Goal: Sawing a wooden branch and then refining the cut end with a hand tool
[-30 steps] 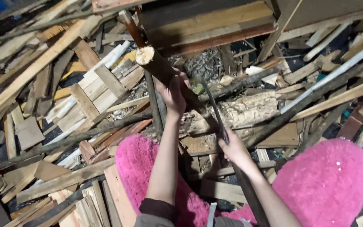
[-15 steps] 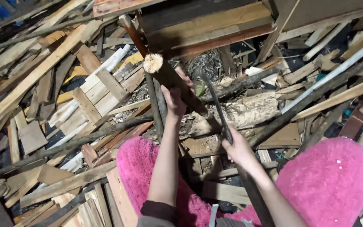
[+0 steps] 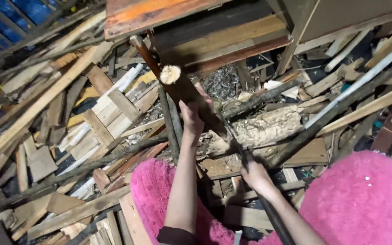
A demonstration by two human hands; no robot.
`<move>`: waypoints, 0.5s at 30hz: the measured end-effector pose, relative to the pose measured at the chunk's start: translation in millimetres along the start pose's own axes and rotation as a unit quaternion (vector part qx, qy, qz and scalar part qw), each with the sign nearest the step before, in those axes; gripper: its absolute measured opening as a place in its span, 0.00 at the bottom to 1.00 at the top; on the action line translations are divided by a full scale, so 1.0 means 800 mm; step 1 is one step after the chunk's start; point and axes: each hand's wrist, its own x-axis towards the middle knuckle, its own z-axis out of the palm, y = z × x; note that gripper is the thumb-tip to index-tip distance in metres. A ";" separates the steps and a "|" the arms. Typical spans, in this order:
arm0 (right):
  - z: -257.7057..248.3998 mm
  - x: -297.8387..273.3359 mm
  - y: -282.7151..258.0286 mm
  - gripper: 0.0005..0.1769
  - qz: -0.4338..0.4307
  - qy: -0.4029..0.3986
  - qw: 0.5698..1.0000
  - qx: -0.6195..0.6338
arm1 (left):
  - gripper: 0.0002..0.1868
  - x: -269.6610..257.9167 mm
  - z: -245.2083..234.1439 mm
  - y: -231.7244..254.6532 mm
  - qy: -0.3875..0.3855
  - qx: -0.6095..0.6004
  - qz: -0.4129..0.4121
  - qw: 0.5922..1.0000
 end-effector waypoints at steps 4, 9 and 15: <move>-0.057 -0.078 -0.064 0.31 -0.039 0.019 0.999 0.010 | 0.28 0.000 0.015 0.014 -0.038 0.006 -0.042 0.998; 0.095 0.111 0.091 0.35 0.033 -0.003 0.999 0.012 | 0.28 0.018 0.022 0.015 -0.065 -0.096 -0.045 0.992; 0.082 0.113 0.090 0.31 -0.034 -0.003 0.982 0.184 | 0.36 0.036 0.009 0.032 -0.026 0.041 0.086 0.995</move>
